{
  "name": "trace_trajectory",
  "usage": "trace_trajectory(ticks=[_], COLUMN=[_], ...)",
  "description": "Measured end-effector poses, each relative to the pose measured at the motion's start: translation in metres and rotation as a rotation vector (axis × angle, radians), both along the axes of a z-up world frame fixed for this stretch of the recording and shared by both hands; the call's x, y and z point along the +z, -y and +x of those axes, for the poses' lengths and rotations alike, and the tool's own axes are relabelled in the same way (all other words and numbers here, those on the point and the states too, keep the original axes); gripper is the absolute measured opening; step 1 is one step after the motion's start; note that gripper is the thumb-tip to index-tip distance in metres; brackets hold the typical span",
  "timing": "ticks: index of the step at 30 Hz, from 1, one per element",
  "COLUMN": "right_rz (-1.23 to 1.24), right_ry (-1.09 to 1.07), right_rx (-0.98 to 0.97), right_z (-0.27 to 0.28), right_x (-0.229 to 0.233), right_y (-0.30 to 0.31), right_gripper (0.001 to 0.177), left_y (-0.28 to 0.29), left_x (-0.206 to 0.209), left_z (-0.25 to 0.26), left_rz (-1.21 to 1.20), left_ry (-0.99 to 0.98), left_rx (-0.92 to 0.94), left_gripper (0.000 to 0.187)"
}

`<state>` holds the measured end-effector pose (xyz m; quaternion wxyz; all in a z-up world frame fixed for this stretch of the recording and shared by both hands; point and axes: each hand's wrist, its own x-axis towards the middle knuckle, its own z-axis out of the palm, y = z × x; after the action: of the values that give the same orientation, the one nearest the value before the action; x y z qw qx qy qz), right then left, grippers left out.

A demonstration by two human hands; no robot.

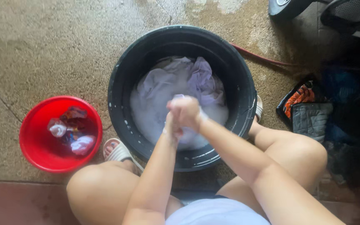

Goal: The person washes clothes by hand, scrubbing, rubbing, and wringing garments in a basin filled with soapy water.

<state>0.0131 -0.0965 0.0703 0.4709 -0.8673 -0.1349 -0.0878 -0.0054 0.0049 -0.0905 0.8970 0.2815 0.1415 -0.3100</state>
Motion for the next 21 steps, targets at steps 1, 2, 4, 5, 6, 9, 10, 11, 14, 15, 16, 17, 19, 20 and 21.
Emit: trace_trajectory(ticks=[1,2,4,5,6,9,10,11,14,15,16,17,19,20,21], right_rz=[-0.036,-0.066,-0.181,-0.264,-0.161,0.402,0.542,0.674,0.113,0.114,0.086,0.057,-0.118,-0.294,-0.293], right_ry=[0.054,0.099,0.124,0.133,0.094,-0.061,-0.319,-0.577,-0.402,-0.403,-0.439,-0.475,-0.414,-0.347,-0.347], right_rx=[0.042,0.083,0.079,0.060,0.022,-0.086,-0.114,-0.130,-0.093,-0.094,-0.074,-0.054,0.114,0.281,0.285], right_z=[-0.023,-0.035,-0.006,0.018,0.037,0.071,0.071,0.072,0.054,0.053,0.052,0.050,0.049,0.051,0.052], right_x=[-0.004,-0.011,-0.033,-0.046,-0.057,-0.068,-0.060,-0.047,0.005,0.021,0.034,0.045,0.061,0.066,0.067], right_y=[-0.012,-0.015,0.014,0.034,0.049,0.085,0.094,0.096,0.079,0.068,0.058,0.051,0.053,0.057,0.063], right_gripper=[0.010,0.011,0.014,0.015,0.016,0.017,0.020,0.025,0.026,0.026,0.027,0.029,0.029,0.042,0.042], left_y=[-0.003,-0.006,-0.003,-0.005,-0.006,-0.020,-0.028,-0.038,-0.037,-0.033,-0.032,-0.032,-0.036,-0.041,-0.048], left_x=[0.012,0.023,0.046,0.055,0.064,0.093,0.107,0.124,0.173,0.185,0.191,0.192,0.175,0.161,0.147], left_z=[0.003,-0.001,-0.005,-0.002,0.003,0.025,0.032,0.041,0.048,0.046,0.045,0.044,0.046,0.051,0.054], left_rz=[-0.032,-0.039,-0.056,-0.071,-0.094,0.112,0.114,0.169,0.149,0.074,0.075,0.601,1.136,0.814,0.494], left_ry=[-0.005,0.005,0.057,0.175,0.299,0.330,0.329,0.445,0.496,0.422,0.421,0.566,0.687,0.663,0.626], left_rx=[0.016,0.000,-0.042,-0.092,-0.124,-0.396,-0.401,-0.378,-0.306,-0.264,-0.265,-0.463,-0.658,-0.550,-0.437], left_gripper=[0.055,0.056,0.058,0.059,0.060,0.059,0.059,0.059,0.053,0.045,0.045,0.041,0.039,0.039,0.040])
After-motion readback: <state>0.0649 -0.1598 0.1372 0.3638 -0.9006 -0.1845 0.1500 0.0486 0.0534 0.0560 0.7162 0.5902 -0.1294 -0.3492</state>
